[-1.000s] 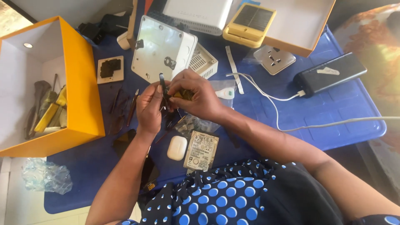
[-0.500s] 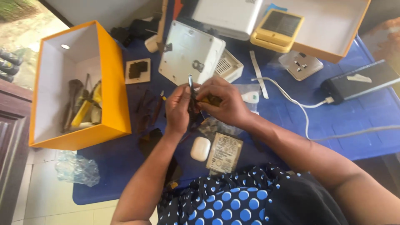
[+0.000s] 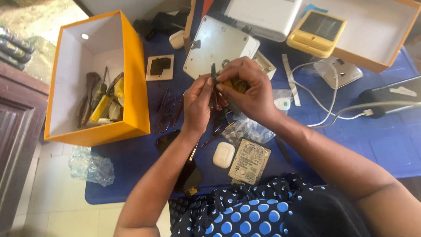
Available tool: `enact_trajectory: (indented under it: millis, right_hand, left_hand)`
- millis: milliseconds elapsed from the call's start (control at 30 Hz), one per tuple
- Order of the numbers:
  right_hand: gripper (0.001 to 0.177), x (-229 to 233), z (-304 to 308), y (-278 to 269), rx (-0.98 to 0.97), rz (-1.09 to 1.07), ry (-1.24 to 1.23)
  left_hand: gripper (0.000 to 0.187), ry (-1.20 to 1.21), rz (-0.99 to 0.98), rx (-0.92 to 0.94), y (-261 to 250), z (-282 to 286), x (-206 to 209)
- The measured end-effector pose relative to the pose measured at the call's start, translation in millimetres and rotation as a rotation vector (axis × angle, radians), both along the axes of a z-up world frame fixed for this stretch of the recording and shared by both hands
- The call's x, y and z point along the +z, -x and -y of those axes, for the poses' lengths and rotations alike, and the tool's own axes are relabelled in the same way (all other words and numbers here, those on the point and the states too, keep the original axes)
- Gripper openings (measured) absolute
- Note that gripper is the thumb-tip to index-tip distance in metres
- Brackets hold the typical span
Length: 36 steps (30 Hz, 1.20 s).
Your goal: Repairing electronic components and parts on a workbench.
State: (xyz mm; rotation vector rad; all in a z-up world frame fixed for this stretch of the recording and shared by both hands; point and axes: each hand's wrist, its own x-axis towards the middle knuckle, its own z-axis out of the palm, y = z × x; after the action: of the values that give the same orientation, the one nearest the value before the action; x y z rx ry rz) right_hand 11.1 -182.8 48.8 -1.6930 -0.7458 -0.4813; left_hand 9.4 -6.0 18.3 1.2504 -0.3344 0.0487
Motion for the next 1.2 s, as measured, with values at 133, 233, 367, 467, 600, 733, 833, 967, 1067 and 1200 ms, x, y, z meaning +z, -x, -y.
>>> enact_trajectory:
  millis: [133, 233, 367, 467, 600, 733, 833, 967, 1067, 1200]
  right_hand:
    - [0.02, -9, -6, 0, -0.018, 0.009, 0.002]
    - [0.02, -17, -9, 4, 0.006, -0.054, 0.018]
    - [0.019, -17, -11, 11, -0.025, 0.029, 0.114]
    - [0.017, -16, -13, 15, 0.0, 0.018, 0.128]
    - [0.016, -15, -13, 15, 0.069, 0.142, 0.155]
    - [0.015, -22, -6, 12, 0.11, 0.092, 0.155]
    - [0.014, -19, -3, 14, 0.069, 0.074, 0.112]
    - [0.018, -17, -1, 14, -0.028, 0.064, 0.037]
    - [0.019, -19, 0, 11, -0.062, 0.103, 0.043]
    - [0.02, -20, 1, 9, -0.053, 0.091, 0.023]
  left_hand:
    - [0.029, -0.064, 0.038, -0.004, 0, -9, -19]
    - [0.03, -0.077, 0.042, -0.018, 1, -14, -35]
    - [0.029, -0.003, 0.009, -0.032, 8, -14, -38]
    - [0.029, 0.027, -0.011, -0.016, 11, -14, -35]
    - [0.029, 0.002, 0.012, 0.022, 9, -18, -37]
    - [0.031, -0.013, 0.049, 0.009, 12, -17, -32]
    - [0.031, -0.029, 0.088, -0.024, 14, -15, -31]
    - [0.035, -0.108, 0.094, -0.04, 20, -9, -28]
    - [0.038, -0.176, 0.117, -0.04, 23, -9, -26]
    - [0.039, -0.204, 0.135, -0.042, 25, -9, -22]
